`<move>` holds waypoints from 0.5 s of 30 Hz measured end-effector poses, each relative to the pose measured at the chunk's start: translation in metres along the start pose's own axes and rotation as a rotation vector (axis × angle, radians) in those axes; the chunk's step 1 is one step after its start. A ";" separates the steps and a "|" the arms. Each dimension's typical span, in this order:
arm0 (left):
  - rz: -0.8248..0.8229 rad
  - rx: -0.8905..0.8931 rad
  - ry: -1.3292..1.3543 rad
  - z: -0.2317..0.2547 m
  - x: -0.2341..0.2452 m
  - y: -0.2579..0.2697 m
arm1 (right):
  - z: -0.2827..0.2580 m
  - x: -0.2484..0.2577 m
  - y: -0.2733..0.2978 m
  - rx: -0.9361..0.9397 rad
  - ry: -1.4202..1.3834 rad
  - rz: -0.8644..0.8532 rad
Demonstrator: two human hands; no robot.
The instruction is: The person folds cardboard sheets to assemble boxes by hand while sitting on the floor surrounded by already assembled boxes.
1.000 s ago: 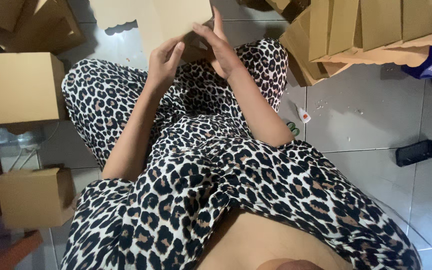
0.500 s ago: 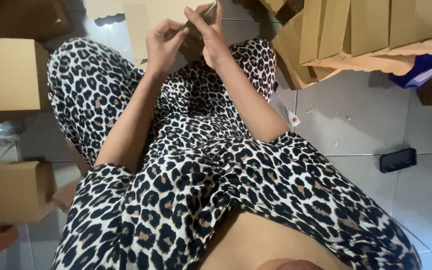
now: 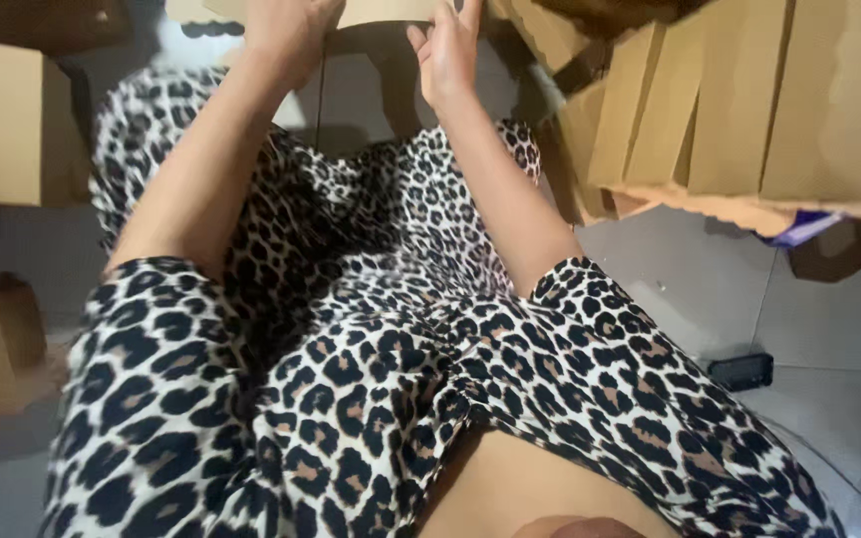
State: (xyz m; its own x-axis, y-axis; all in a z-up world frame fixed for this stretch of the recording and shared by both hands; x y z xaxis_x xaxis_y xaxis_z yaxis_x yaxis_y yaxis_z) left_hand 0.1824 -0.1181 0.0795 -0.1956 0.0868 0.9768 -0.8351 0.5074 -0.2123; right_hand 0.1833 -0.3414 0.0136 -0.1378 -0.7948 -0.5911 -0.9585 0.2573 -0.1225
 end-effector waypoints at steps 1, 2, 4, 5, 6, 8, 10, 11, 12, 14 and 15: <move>-0.133 0.040 -0.077 -0.017 -0.014 -0.012 | 0.001 -0.009 -0.012 0.022 -0.016 -0.030; -0.128 0.039 -0.081 -0.027 -0.020 -0.019 | 0.002 -0.014 -0.024 0.028 -0.019 -0.033; 0.171 0.128 0.075 -0.049 -0.013 -0.033 | 0.015 -0.008 -0.052 -0.068 0.281 0.080; 0.176 0.124 0.072 -0.056 -0.019 -0.040 | 0.021 -0.007 -0.069 -0.061 0.279 0.080; 0.138 0.127 0.048 -0.062 -0.026 -0.046 | 0.037 -0.004 -0.086 -0.171 0.404 0.054; 0.092 0.136 0.024 -0.075 -0.031 -0.051 | 0.067 0.009 -0.112 -0.292 0.527 0.025; -0.179 0.082 -0.085 -0.079 -0.038 -0.059 | 0.076 -0.001 -0.144 -0.255 0.623 -0.170; -0.239 0.043 -0.083 -0.078 -0.034 -0.060 | 0.079 -0.003 -0.149 -0.347 0.591 -0.225; -0.299 0.003 -0.079 -0.075 -0.027 -0.059 | 0.078 -0.007 -0.147 -0.438 0.559 -0.281; -0.542 0.034 -0.055 -0.066 -0.018 -0.048 | 0.062 -0.008 -0.133 -0.644 0.849 -0.293; -0.556 0.015 -0.035 -0.056 -0.009 -0.044 | 0.053 -0.014 -0.126 -0.712 0.964 -0.333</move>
State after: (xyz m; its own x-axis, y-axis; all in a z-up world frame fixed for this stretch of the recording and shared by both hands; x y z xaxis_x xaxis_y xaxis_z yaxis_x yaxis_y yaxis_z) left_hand 0.2496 -0.0928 0.0819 0.2593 -0.2195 0.9405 -0.8246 0.4567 0.3339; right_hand 0.3188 -0.3340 -0.0047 0.2998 -0.9210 0.2487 -0.8626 -0.1503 0.4830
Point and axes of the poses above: each hand's wrist, its own y-axis away from the middle knuckle, its own x-axis out of the back of the hand, z = x × y, the point moved 7 cm from there along -y, towards the middle knuckle, and after that the axes turned 3 degrees about x, right-handed, at the moved point
